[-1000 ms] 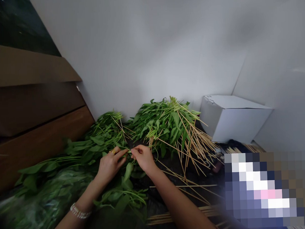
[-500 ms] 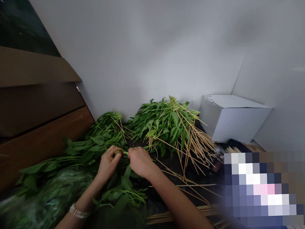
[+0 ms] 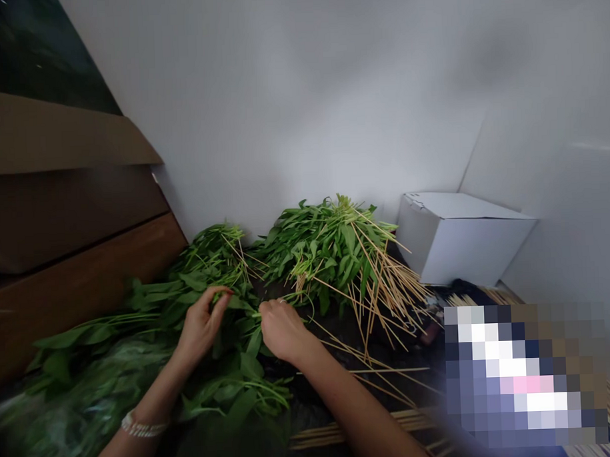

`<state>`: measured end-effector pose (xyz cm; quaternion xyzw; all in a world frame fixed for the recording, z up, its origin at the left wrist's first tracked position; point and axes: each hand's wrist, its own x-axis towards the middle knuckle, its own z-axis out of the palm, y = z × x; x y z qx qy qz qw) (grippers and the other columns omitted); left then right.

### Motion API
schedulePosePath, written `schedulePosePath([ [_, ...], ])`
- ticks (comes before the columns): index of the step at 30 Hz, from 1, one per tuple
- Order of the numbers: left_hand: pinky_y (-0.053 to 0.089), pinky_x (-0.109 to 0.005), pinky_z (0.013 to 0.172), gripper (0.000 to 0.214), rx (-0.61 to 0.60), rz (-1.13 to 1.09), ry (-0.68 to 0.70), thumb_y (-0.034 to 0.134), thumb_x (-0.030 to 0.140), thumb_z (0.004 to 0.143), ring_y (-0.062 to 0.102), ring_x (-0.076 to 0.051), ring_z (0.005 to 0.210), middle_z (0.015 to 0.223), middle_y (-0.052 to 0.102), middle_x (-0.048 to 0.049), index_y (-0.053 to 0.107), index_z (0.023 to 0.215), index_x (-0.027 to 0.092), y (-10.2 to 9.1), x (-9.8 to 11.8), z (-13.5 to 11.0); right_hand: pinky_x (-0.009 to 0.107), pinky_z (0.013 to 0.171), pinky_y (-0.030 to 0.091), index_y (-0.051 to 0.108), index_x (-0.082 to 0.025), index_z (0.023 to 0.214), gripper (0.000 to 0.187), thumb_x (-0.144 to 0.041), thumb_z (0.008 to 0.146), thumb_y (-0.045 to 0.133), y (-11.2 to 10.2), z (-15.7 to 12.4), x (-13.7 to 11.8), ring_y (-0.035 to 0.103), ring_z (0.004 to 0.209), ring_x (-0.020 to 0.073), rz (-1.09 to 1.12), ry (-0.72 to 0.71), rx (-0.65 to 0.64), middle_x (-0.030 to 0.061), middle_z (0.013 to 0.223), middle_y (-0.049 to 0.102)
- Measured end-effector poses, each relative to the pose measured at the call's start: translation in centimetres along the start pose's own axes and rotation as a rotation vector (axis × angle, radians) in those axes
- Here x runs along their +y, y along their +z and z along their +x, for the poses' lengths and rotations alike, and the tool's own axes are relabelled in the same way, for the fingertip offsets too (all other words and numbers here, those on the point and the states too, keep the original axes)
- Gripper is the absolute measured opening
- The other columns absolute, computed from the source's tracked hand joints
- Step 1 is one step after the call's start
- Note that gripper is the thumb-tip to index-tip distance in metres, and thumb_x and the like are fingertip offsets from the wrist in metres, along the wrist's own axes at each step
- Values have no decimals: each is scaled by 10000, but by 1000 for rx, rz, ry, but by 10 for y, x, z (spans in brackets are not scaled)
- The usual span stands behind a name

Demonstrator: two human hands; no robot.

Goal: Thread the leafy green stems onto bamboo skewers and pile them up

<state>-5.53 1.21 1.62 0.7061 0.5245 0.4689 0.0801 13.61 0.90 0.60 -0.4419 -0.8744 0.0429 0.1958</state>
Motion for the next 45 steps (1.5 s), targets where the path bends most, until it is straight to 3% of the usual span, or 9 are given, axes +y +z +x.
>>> schedulePosePath([
  [6,491,-318,818,328,-293,169,196,605,416,839,672,-225,892,1061,717,-73,649,1107,233,11,-5,-6,309,846,429,572,-136,1020,261,-15,871,396,-2,1,-6,583,945,227,-78,4,45,101,969,656],
  [15,450,-305,740,260,-348,497,391,517,134,835,663,-214,782,892,710,-73,633,1056,208,22,-3,-13,289,699,448,582,-136,1006,251,-30,882,391,-3,0,-7,654,847,228,-73,104,-16,126,902,679],
  [21,430,-301,698,160,-318,544,366,547,153,786,641,-208,715,779,695,-48,655,890,209,23,2,-15,275,665,407,588,-158,944,207,-132,941,383,1,2,-2,658,785,209,70,81,-9,107,850,692],
  [25,432,-284,702,156,-232,327,235,524,228,793,638,-191,728,788,707,-38,673,836,213,20,8,-14,255,672,389,579,-176,861,190,-141,937,409,1,5,-2,626,749,178,278,30,83,67,799,668],
  [30,425,-247,611,190,-127,-138,-73,515,283,790,587,-160,652,692,661,-6,676,753,189,15,10,-6,217,671,398,586,-208,822,236,-158,941,388,-9,4,-3,551,601,115,677,-15,146,-42,620,581],
  [34,364,-210,493,238,-16,-584,-333,603,395,783,444,-104,484,500,459,63,669,848,176,7,-3,3,214,596,398,663,-205,831,250,-219,922,432,-15,1,2,546,561,115,860,-70,-72,-44,595,608],
  [37,422,-200,508,329,31,-859,-496,726,423,703,496,-90,512,597,536,53,648,907,177,2,-12,7,217,588,396,721,-209,852,119,-244,827,609,-23,-2,3,581,609,131,719,-182,-218,-23,672,664],
  [42,560,-303,705,198,103,-1158,-634,710,335,770,656,-169,823,917,669,-30,581,836,200,-1,-11,8,269,736,415,724,-197,906,143,-229,867,590,-67,-8,14,615,811,177,296,-48,140,52,863,699],
  [45,555,-239,605,72,126,-1386,-679,618,247,863,616,-107,650,724,593,10,573,846,194,-3,-9,9,298,746,422,703,-198,968,175,-288,884,579,-98,-17,38,624,869,208,40,195,260,89,975,688],
])
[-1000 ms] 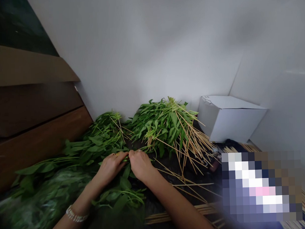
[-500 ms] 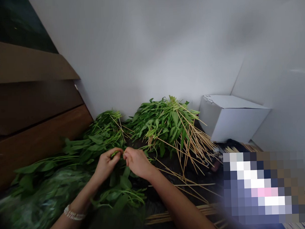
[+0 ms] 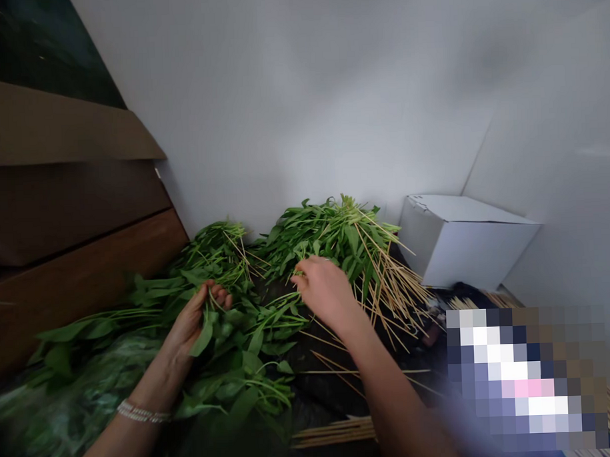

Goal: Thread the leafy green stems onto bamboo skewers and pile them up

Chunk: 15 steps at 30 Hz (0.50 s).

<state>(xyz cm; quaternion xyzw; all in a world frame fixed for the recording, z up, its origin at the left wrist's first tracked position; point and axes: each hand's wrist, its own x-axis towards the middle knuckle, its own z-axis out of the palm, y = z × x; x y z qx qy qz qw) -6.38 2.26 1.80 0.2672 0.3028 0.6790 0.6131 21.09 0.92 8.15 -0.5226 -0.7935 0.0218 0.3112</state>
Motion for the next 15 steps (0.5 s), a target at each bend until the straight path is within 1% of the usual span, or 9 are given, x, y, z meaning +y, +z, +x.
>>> schedulePosePath([
  [1,518,-186,528,47,-27,-67,-19,588,224,885,555,-71,546,646,528,35,576,858,188,-1,1,1,312,741,428,698,-194,985,190,-308,870,597,-8,0,10,630,891,230,-110,65,-14,108,1011,681],
  [2,463,-142,457,51,-66,-119,-33,561,209,904,478,-42,464,594,459,57,580,866,180,-2,2,2,323,728,437,695,-190,991,212,-325,841,631,-13,-1,19,638,899,250,-205,129,-65,124,1032,677],
  [3,408,-116,408,71,-112,-151,-44,538,201,918,409,-23,414,568,403,73,581,871,171,-4,2,3,327,722,445,697,-182,982,232,-330,806,667,-16,-2,28,646,906,265,-279,185,-142,138,1031,678],
  [5,349,-102,367,95,-184,-169,-54,517,191,933,331,-6,372,554,344,90,581,874,154,-9,1,6,329,728,461,703,-159,953,230,-277,756,703,-16,-4,42,660,926,285,-393,274,-316,159,1001,688],
  [7,339,-108,364,95,-227,-167,-62,517,184,936,315,-3,364,552,328,96,579,877,143,-12,0,9,336,728,472,709,-133,942,198,-180,755,664,-12,-5,49,675,922,297,-450,325,-416,181,967,698],
  [9,341,-116,370,90,-252,-177,-76,514,177,937,329,-5,370,553,334,95,576,886,137,-14,-1,10,344,719,478,711,-114,950,212,-108,780,584,-8,-5,52,685,906,300,-461,340,-435,199,953,703],
  [11,344,-120,379,89,-254,-190,-89,505,169,941,352,-7,382,561,351,91,574,898,133,-15,-1,10,340,715,477,716,-123,937,228,-100,805,532,-8,-4,53,689,897,290,-451,332,-433,192,948,708],
  [13,342,-122,382,92,-245,-195,-102,497,162,945,366,-7,388,566,362,88,572,903,129,-14,-1,9,317,715,468,721,-156,885,202,-156,834,525,-12,-3,53,686,888,264,-413,289,-423,152,921,717],
  [15,339,-121,380,90,-236,-194,-110,498,159,944,370,-6,387,566,365,89,571,904,125,-14,-1,8,283,702,454,709,-186,796,192,-215,853,528,-17,-1,53,680,842,226,-305,218,-369,100,850,720],
])
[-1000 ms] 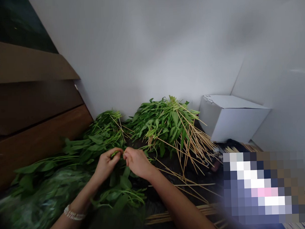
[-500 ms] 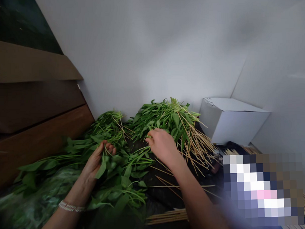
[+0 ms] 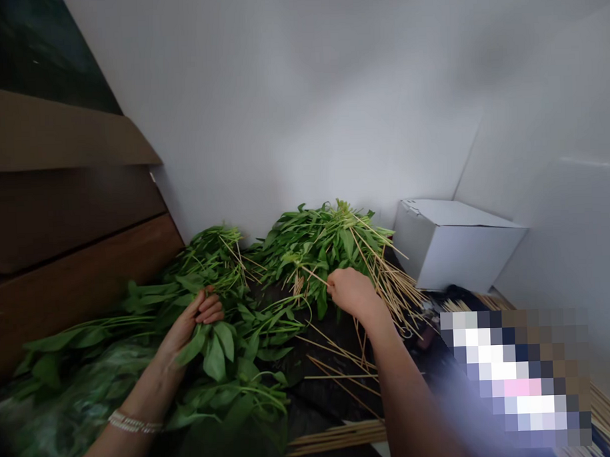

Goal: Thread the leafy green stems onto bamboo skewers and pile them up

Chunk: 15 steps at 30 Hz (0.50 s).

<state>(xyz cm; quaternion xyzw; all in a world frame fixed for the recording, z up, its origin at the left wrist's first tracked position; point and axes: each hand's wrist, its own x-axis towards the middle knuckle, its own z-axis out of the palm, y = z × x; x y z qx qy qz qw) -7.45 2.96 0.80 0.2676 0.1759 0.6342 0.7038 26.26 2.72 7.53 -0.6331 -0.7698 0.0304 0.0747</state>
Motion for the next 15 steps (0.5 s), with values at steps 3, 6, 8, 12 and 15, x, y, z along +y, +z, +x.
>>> schedulePosePath([
  [3,345,-122,382,64,7,5,-11,520,155,932,377,-6,389,568,368,90,572,912,122,0,-1,0,242,644,434,650,-198,677,258,-233,877,491,-5,2,-1,651,677,156,285,-108,134,31,723,703],
  [6,351,-123,382,50,10,9,-29,540,152,920,378,-6,389,566,367,90,570,898,120,0,-2,-1,224,556,430,616,-198,671,268,-259,886,468,-8,13,-5,576,488,108,595,-108,243,-8,651,682],
  [8,352,-121,379,55,21,9,-36,540,146,918,378,-5,388,565,370,90,567,880,118,2,-2,-1,223,499,429,621,-193,709,239,-284,876,477,-14,29,-6,537,424,100,758,-74,315,-9,648,679],
  [12,356,-120,381,51,49,10,-40,540,133,913,383,-4,387,567,379,88,562,871,117,3,-2,-3,226,484,446,655,-167,782,233,-274,883,474,-43,72,2,534,422,99,795,18,420,20,678,690],
  [15,354,-118,378,41,55,17,-39,541,136,913,383,-4,384,565,379,89,566,890,114,2,-1,-2,244,570,480,676,-142,760,256,-250,892,484,-73,99,17,575,484,117,580,138,410,38,626,675],
])
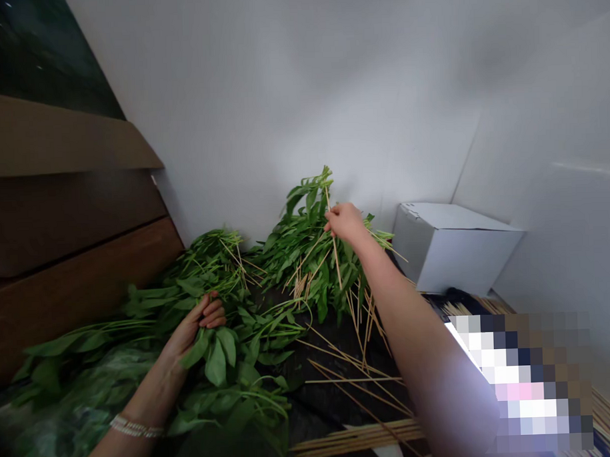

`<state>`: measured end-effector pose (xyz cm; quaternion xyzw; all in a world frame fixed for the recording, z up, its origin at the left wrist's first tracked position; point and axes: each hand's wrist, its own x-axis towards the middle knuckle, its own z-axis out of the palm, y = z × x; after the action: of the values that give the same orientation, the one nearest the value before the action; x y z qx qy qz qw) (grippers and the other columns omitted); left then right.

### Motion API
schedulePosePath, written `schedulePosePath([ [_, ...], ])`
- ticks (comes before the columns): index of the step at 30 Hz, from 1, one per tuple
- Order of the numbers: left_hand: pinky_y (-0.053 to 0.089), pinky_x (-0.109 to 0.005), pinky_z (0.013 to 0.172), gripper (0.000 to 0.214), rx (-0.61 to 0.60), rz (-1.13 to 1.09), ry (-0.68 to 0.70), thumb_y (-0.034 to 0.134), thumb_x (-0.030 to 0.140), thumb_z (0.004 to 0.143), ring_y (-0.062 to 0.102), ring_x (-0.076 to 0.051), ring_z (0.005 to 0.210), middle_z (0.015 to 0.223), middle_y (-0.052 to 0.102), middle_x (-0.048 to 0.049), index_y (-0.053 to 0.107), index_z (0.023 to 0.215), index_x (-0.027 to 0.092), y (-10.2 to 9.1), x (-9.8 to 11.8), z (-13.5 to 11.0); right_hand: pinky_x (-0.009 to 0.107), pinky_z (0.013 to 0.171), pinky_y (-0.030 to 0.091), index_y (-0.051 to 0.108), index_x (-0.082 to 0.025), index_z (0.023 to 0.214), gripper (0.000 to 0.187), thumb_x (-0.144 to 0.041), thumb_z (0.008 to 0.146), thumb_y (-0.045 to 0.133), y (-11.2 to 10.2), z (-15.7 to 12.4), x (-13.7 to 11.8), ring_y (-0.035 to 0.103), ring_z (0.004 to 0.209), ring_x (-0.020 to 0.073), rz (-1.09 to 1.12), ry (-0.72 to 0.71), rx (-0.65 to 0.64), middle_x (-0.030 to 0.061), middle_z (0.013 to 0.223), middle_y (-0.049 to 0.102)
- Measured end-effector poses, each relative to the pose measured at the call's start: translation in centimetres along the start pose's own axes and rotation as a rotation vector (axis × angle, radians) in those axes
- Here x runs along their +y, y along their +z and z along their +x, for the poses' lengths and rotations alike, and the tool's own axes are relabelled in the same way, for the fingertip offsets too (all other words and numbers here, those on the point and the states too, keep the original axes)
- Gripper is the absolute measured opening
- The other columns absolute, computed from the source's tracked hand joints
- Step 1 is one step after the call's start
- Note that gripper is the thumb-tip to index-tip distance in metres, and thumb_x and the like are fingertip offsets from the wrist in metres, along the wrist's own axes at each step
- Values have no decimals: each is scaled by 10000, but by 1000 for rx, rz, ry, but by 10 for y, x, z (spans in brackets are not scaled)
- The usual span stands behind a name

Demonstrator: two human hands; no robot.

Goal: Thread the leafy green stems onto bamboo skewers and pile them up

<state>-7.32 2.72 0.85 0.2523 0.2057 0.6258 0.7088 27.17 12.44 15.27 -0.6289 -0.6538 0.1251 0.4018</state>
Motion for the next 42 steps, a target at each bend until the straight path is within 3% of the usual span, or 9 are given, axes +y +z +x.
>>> schedulePosePath([
  [4,354,-119,374,57,-7,-9,9,531,143,920,380,-4,380,559,373,90,570,890,114,-3,1,2,345,756,489,690,-75,906,168,-135,795,578,-28,25,2,657,782,247,-137,27,103,144,790,702],
  [8,349,-116,372,65,-11,-14,3,533,150,922,379,-3,379,558,368,89,572,884,113,-2,1,3,404,863,450,626,-102,1136,315,-154,872,463,-29,5,-6,589,1010,295,-388,-223,369,195,1110,637],
  [15,342,-114,377,42,-30,2,-12,549,142,912,373,-6,387,555,355,89,574,898,112,-2,-3,0,311,760,478,608,-188,1151,318,-204,969,348,47,-88,-39,617,867,200,-369,-613,42,84,1050,665],
  [20,336,-116,378,128,-33,3,-33,505,168,940,349,-5,381,553,353,87,547,827,123,-3,1,1,291,782,461,246,-224,1480,673,-65,850,425,109,-118,-22,621,929,203,-461,-684,-252,91,1128,652],
  [22,329,-115,376,157,-35,2,-36,481,180,953,342,-5,381,554,352,86,539,817,126,-2,2,0,312,841,435,387,-186,1402,636,-36,791,475,127,-119,-8,586,1026,231,-555,-713,-365,110,1117,655],
  [28,319,-109,383,133,-66,39,-43,522,170,929,327,-2,389,567,351,83,530,804,129,4,3,-5,404,911,377,669,-113,947,241,-40,806,488,150,-117,20,546,1093,296,-649,-645,-449,167,1005,674],
  [36,247,-124,375,261,-43,381,117,727,248,778,237,-10,395,515,317,97,512,672,143,4,-2,-5,328,839,419,641,-184,984,241,-137,913,415,130,-114,3,625,981,226,-534,-521,-290,105,1003,687],
  [39,212,-136,382,242,18,542,216,770,305,727,237,-22,398,483,292,110,598,797,149,5,-4,-5,275,753,460,550,-213,1119,232,-217,950,392,131,-122,0,664,878,183,-253,-381,-171,52,925,702],
  [42,205,-150,392,310,57,658,290,762,365,721,261,-35,409,483,330,102,643,915,155,6,-5,-5,262,653,485,523,-230,1009,126,-251,907,452,139,-135,3,670,704,169,189,-222,-54,-17,740,669],
])
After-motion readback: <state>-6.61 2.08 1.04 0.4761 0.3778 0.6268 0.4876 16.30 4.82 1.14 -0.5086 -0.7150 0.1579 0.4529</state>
